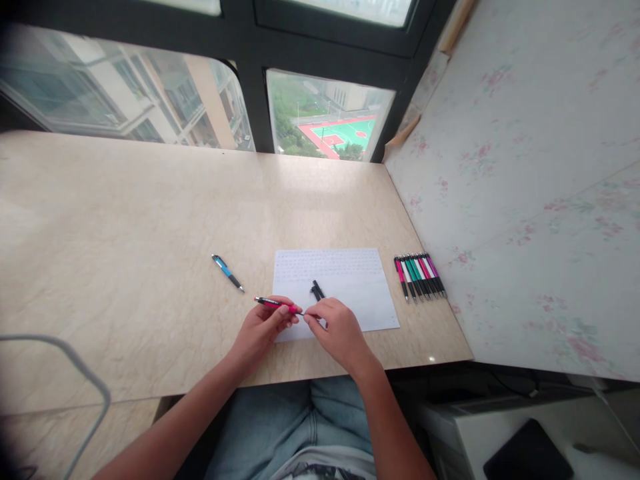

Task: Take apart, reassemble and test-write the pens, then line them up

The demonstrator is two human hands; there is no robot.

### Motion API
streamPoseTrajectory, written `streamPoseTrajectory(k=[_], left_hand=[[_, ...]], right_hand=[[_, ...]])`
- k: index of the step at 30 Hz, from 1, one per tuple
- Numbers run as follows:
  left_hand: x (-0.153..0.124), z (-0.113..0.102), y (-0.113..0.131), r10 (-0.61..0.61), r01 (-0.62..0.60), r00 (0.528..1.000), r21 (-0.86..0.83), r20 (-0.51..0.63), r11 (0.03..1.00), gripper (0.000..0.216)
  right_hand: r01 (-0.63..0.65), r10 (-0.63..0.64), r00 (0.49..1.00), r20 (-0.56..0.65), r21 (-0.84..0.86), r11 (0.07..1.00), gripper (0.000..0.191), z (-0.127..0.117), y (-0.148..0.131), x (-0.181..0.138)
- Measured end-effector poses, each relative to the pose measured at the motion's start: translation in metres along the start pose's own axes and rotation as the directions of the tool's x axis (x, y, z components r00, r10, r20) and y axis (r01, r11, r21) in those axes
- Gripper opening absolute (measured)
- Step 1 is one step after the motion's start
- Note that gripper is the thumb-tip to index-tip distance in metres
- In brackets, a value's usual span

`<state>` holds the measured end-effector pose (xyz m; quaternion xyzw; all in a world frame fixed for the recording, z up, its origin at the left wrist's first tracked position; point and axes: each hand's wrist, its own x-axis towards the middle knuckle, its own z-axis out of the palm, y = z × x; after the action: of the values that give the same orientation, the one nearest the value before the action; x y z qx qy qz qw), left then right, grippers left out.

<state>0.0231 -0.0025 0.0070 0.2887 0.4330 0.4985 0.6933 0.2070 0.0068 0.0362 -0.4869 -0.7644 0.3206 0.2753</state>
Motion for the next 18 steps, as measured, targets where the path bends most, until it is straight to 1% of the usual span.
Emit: streamPoseTrajectory(k=[2,4,6,9,13,15,18], left_hand=[[0.0,0.0,0.001,-0.005,0.005,1.0,-0.01,-0.022,1.0,0.026],[0.0,0.0,0.002,-0.01,0.007,0.998,-0.039,-0.065,0.999,0.027],[0.0,0.0,0.005,-0.008,0.002,0.994,-0.064,-0.105,0.998,0.028],[-0.001,0.001,0.007,-0.007,-0.002,0.993,-0.075,-0.118,0.997,0.027],[-0.003,0.003,0.009,-0.02,0.014,0.996,-0.06,-0.092,0.998,0.026],[-0.004,0.004,0.008,-0.026,0.022,0.996,-0.055,-0.081,0.998,0.027],[-0.003,0.003,0.006,-0.028,0.026,0.998,-0.039,-0.064,0.999,0.029]], right_hand=[[0.01,-0.009,1.0,0.013,-0.066,0.998,0.015,-0.007,0.004,-0.002],[-0.014,0.015,1.0,0.007,-0.122,0.992,0.014,-0.018,0.013,-0.005],[-0.058,0.053,0.998,-0.03,-0.167,0.984,0.015,-0.028,0.024,-0.009],[-0.127,0.106,0.987,-0.117,-0.189,0.974,0.017,-0.036,0.04,-0.015],[-0.24,0.187,0.946,-0.263,-0.187,0.952,0.021,-0.025,0.048,-0.014],[-0.272,0.213,0.932,-0.293,-0.179,0.945,0.021,-0.017,0.046,-0.01],[-0.283,0.225,0.918,-0.326,-0.145,0.948,0.022,-0.008,0.034,-0.004]])
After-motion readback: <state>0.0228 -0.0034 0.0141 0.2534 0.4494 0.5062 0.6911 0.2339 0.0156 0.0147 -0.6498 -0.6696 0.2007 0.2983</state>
